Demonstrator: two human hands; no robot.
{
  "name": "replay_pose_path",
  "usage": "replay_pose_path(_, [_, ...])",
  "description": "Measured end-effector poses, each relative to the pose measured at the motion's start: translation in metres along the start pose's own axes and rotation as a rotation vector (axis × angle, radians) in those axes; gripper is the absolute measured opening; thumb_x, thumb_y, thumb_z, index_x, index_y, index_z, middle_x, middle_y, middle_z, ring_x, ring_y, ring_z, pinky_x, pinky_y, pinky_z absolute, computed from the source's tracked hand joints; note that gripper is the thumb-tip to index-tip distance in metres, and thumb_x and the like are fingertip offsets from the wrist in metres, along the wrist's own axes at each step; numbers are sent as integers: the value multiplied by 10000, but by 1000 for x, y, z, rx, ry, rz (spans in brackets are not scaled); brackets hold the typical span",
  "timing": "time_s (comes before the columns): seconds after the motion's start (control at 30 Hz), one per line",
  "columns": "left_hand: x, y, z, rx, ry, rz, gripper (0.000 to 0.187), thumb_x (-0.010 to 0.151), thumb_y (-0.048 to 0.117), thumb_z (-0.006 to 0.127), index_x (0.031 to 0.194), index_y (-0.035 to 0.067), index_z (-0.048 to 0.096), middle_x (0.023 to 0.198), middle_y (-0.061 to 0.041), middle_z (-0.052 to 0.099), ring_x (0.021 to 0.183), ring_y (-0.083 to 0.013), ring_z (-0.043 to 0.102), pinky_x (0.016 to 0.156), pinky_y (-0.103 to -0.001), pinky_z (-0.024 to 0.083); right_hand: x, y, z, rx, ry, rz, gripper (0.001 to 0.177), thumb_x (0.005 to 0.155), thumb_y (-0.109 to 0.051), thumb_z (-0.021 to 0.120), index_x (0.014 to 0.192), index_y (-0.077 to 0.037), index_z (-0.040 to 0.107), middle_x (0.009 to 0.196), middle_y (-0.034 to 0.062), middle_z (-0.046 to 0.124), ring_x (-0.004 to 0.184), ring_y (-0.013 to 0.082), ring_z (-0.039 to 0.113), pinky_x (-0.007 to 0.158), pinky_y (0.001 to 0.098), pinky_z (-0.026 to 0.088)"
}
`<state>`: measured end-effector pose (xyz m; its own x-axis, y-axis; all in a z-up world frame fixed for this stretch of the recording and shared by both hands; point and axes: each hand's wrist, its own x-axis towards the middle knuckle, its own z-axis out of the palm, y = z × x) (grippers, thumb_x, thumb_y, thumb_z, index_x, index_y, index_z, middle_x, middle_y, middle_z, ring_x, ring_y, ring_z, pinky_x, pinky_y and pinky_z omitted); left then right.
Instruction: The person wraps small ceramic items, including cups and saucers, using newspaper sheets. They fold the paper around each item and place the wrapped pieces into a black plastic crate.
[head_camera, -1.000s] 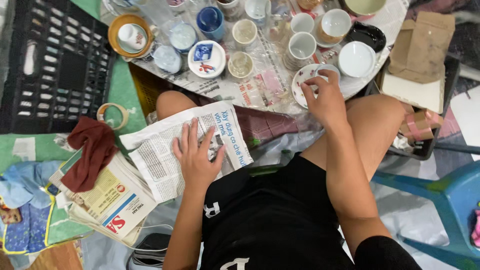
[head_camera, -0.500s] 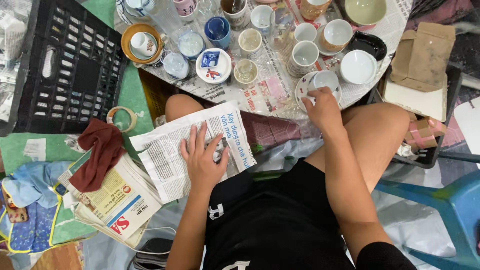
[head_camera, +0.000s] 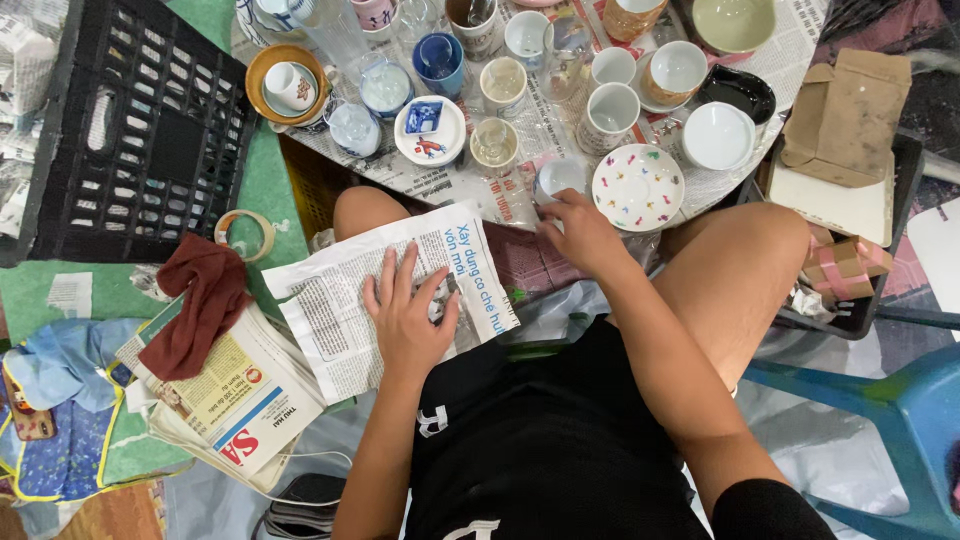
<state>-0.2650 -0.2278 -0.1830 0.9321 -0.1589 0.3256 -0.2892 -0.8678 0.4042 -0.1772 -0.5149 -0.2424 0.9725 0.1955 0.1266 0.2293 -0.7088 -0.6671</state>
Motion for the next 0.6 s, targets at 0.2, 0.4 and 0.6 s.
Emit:
replay_pose_path(0.2, [0,1,-3,7,-1,-11,314,879,332,747,1143,170,792,1544,-141,520,1501,-370,361,1218,-588,155,14,4,11,19,-8,32,257,919,-169,723,1135,-31,729,1179,147,655,898,335,709,836,430,549])
replay_pose_path(0.4, [0,1,-4,5,2,-14,302,881,333,752,1135,174,794,1543,-136,521,1501,-368,366,1222,-588,155,14,-13,-1,51,26,-3,275,868,-145,751,1118,-34,726,1231,167,626,855,320,713,791,440,553])
replay_pose_path(0.6, [-1,1,-3,18,2,-25,289,883,321,750,1132,181,794,1550,-129,525,1505,-371,372,1224,-596,158,-7,2,-32,37,232,268,398,957,-178,743,1318,-53,632,1287,150,602,1097,338,657,945,437,533])
